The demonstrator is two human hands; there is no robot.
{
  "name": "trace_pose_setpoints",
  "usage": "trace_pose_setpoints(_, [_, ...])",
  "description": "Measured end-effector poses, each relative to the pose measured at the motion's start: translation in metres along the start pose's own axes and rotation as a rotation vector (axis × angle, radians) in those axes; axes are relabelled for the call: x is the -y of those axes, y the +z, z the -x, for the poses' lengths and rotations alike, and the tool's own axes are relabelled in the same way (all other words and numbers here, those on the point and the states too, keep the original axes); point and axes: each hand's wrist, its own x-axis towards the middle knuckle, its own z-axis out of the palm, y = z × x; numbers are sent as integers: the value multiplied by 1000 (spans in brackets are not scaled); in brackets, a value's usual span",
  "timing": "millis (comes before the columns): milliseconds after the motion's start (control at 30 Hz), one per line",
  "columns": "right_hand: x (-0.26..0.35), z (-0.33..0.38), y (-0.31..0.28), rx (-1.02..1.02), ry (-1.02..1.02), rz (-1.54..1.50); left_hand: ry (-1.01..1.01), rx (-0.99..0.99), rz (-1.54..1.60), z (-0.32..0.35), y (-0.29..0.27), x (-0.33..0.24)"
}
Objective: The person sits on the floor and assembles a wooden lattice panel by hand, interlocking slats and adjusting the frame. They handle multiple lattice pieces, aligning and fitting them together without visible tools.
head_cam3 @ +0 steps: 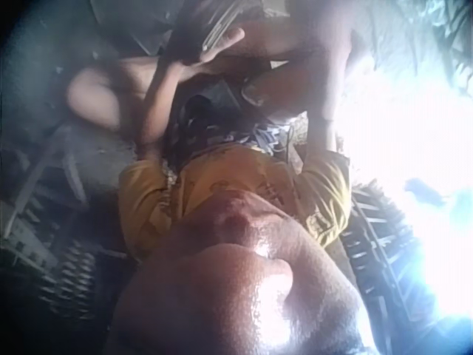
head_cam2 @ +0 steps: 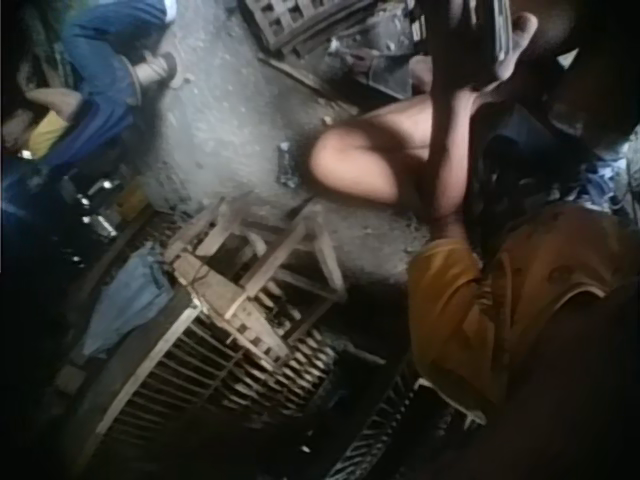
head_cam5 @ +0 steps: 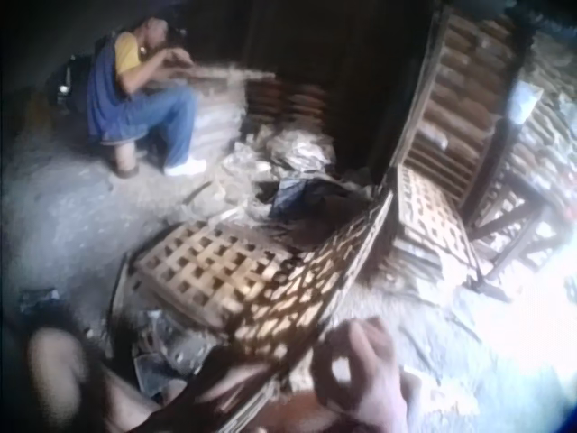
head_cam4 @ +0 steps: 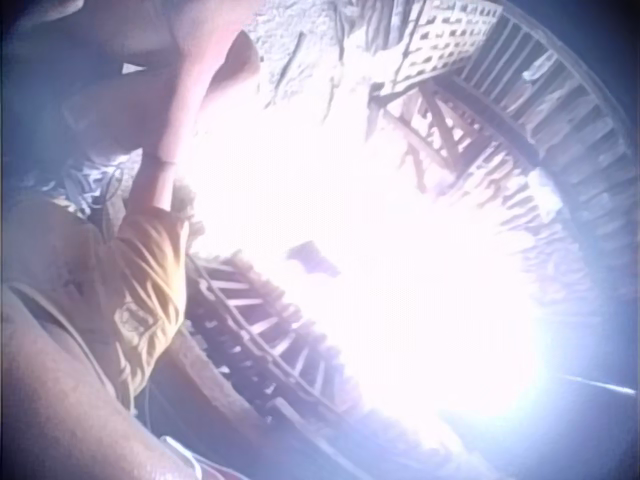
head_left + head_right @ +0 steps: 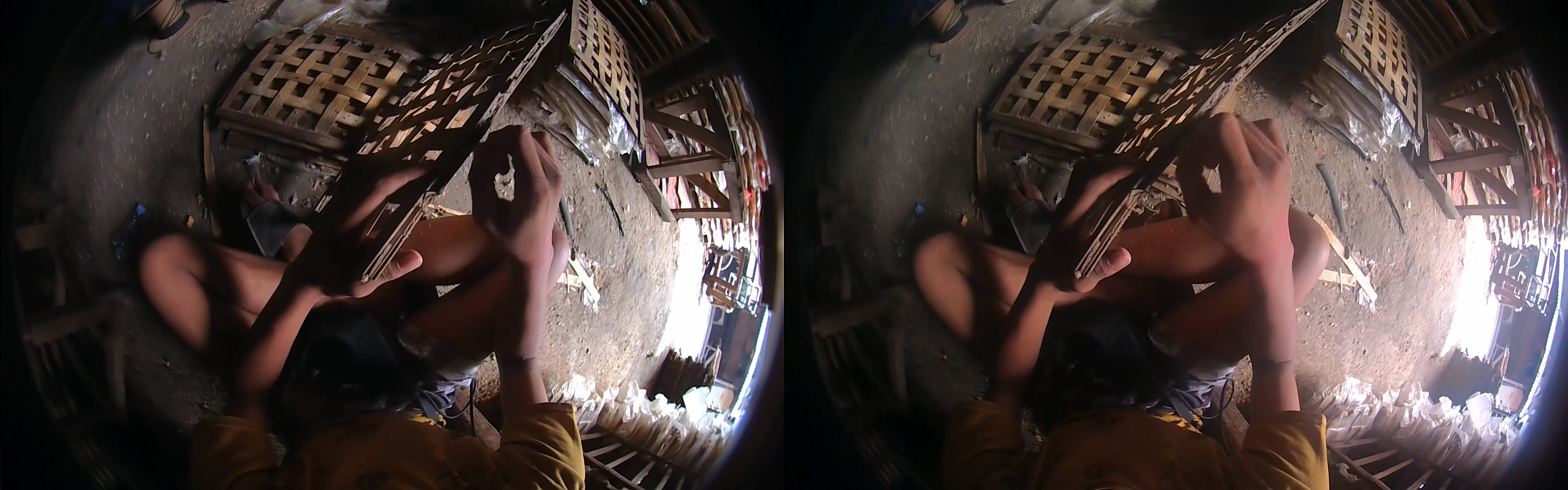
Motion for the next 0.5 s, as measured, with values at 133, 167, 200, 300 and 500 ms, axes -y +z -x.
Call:
trace_pose_setpoints(133, [-41, -1, -7, -127, 98, 123, 30, 37, -48, -6, 4, 0])
trace_pose_setpoints(167, [-48, 0, -8, -175, 188, 43, 42, 41, -70, -5, 4, 1])
trace_pose_setpoints(200, [-53, 4, -12, -237, 220, -122, 25, 35, -46, -4, 5, 0])
trace_pose_setpoints(300, [-56, 13, -17, -280, 149, -411, -22, -1, 29, -2, 3, -1])
trace_pose_setpoints(500, [-5, 11, -5, 34, 123, -465, -73, -38, 147, 4, -12, 14])
